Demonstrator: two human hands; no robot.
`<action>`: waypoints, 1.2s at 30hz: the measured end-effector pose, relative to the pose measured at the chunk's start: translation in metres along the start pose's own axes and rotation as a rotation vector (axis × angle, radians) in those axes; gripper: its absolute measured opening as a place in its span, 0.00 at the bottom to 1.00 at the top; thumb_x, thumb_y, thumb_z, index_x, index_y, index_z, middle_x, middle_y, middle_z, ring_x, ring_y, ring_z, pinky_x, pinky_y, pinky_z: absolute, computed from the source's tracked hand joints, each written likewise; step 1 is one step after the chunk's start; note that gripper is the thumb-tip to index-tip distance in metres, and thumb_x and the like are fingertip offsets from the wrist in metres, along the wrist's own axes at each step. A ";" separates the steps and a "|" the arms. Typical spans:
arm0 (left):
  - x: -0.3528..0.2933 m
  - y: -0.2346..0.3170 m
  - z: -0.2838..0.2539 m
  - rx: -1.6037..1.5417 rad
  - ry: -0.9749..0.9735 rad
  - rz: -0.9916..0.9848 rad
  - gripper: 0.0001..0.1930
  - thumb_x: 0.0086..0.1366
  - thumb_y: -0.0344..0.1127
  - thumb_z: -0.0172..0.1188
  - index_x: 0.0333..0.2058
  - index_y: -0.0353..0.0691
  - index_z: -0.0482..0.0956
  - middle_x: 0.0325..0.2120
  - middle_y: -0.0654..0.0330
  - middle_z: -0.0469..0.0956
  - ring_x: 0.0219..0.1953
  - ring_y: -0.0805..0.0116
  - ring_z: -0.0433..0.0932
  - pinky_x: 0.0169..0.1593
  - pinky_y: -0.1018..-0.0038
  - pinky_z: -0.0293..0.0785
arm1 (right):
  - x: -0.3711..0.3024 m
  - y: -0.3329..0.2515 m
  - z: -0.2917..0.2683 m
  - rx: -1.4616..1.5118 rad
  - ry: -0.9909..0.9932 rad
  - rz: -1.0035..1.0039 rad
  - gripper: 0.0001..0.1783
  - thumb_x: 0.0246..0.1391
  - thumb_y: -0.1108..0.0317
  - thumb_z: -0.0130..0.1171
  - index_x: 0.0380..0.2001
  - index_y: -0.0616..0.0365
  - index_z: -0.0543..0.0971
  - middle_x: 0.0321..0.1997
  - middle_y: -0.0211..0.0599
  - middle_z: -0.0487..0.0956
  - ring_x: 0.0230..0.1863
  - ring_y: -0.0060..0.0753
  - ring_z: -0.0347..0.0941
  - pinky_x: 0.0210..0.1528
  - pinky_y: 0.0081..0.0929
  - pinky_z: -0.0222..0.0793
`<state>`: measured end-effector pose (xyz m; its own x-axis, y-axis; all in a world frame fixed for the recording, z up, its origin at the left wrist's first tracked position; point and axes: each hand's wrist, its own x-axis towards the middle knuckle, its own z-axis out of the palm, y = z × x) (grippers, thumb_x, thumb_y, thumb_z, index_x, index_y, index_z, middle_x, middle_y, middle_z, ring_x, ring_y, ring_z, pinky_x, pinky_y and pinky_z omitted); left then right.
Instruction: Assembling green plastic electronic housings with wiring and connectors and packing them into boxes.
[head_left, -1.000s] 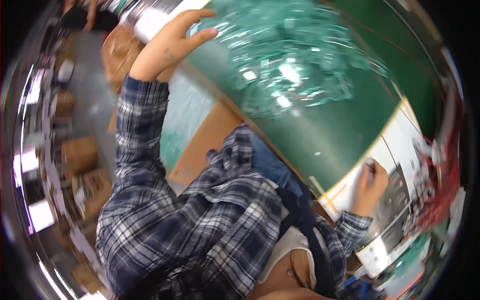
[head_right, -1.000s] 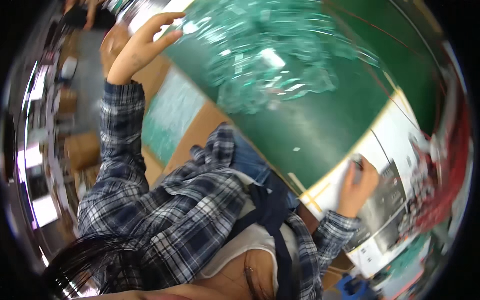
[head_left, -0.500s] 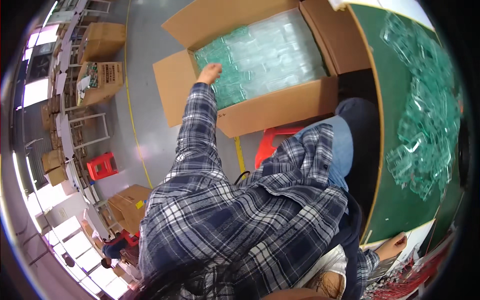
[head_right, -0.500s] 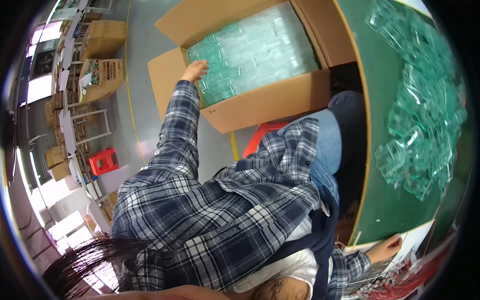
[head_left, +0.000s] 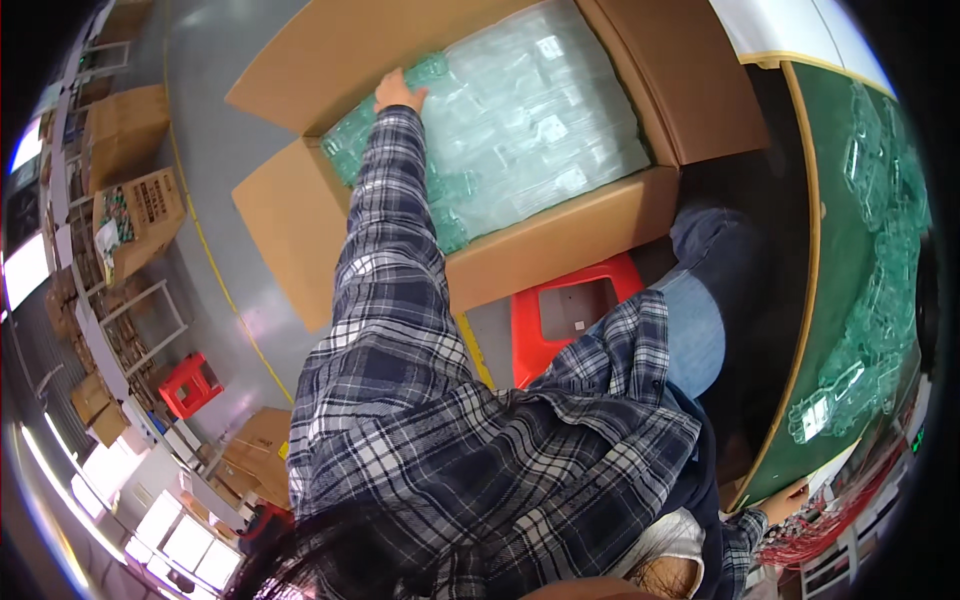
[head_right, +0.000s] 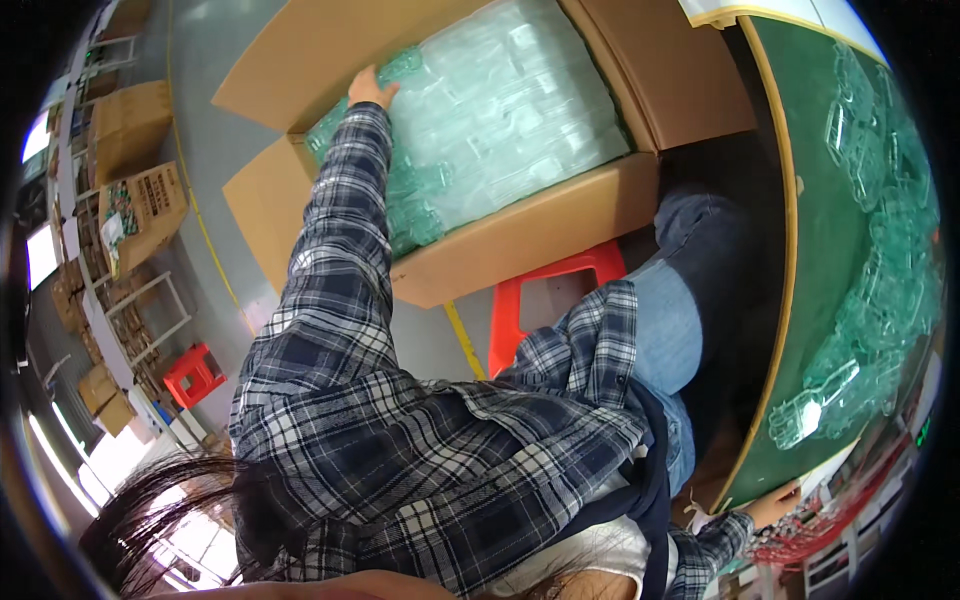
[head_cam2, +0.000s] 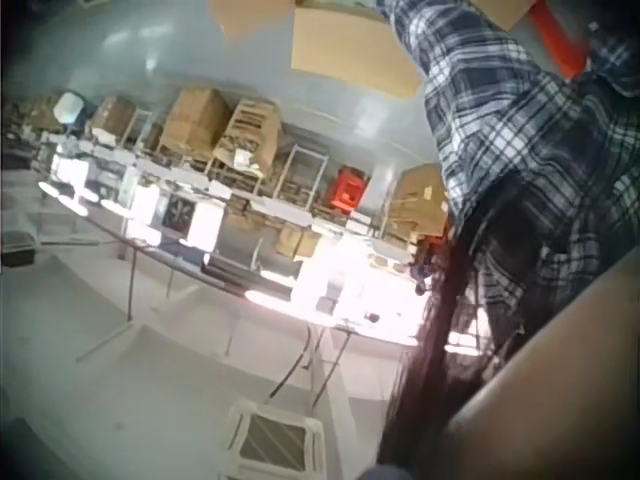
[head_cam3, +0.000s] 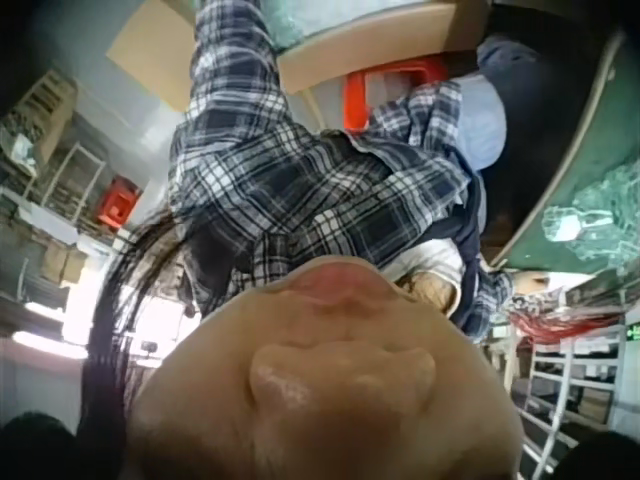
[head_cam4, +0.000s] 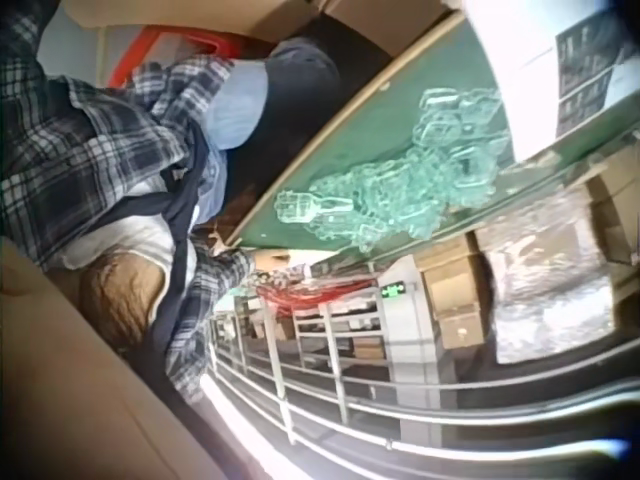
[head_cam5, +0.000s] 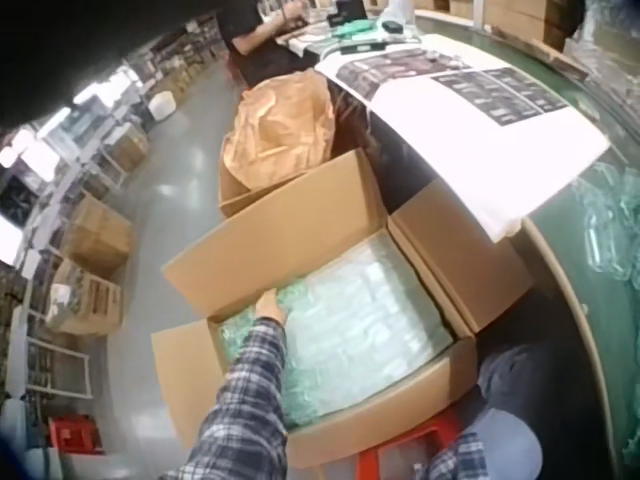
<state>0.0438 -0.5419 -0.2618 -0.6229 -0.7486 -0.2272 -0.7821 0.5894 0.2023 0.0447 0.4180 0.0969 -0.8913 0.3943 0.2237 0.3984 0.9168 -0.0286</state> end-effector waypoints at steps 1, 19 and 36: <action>0.015 -0.005 -0.007 0.017 0.039 0.012 0.41 0.55 0.53 0.67 0.63 0.40 0.63 0.60 0.47 0.67 0.62 0.51 0.66 0.64 0.62 0.62 | -0.009 -0.004 -0.004 -0.010 -0.011 0.029 0.30 0.66 0.50 0.47 0.51 0.71 0.72 0.52 0.58 0.75 0.50 0.53 0.73 0.55 0.37 0.68; -0.017 0.040 -0.045 0.172 0.001 0.186 0.37 0.47 0.42 0.76 0.55 0.45 0.69 0.53 0.57 0.74 0.56 0.57 0.73 0.55 0.58 0.70 | 0.005 0.090 -0.034 -0.100 -0.026 0.084 0.33 0.66 0.47 0.45 0.56 0.70 0.69 0.57 0.60 0.71 0.57 0.55 0.69 0.58 0.37 0.65; -0.089 0.052 -0.045 -0.246 0.397 0.343 0.22 0.49 0.29 0.72 0.42 0.35 0.72 0.41 0.48 0.79 0.45 0.55 0.79 0.49 0.66 0.75 | 0.054 0.122 -0.058 -0.214 -0.230 -0.029 0.28 0.65 0.54 0.49 0.56 0.70 0.71 0.59 0.57 0.71 0.59 0.49 0.69 0.62 0.35 0.62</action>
<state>0.0594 -0.4577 -0.1878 -0.7488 -0.6117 0.2552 -0.4801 0.7661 0.4273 0.0584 0.5476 0.1623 -0.9187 0.3949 -0.0057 0.3870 0.9031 0.1861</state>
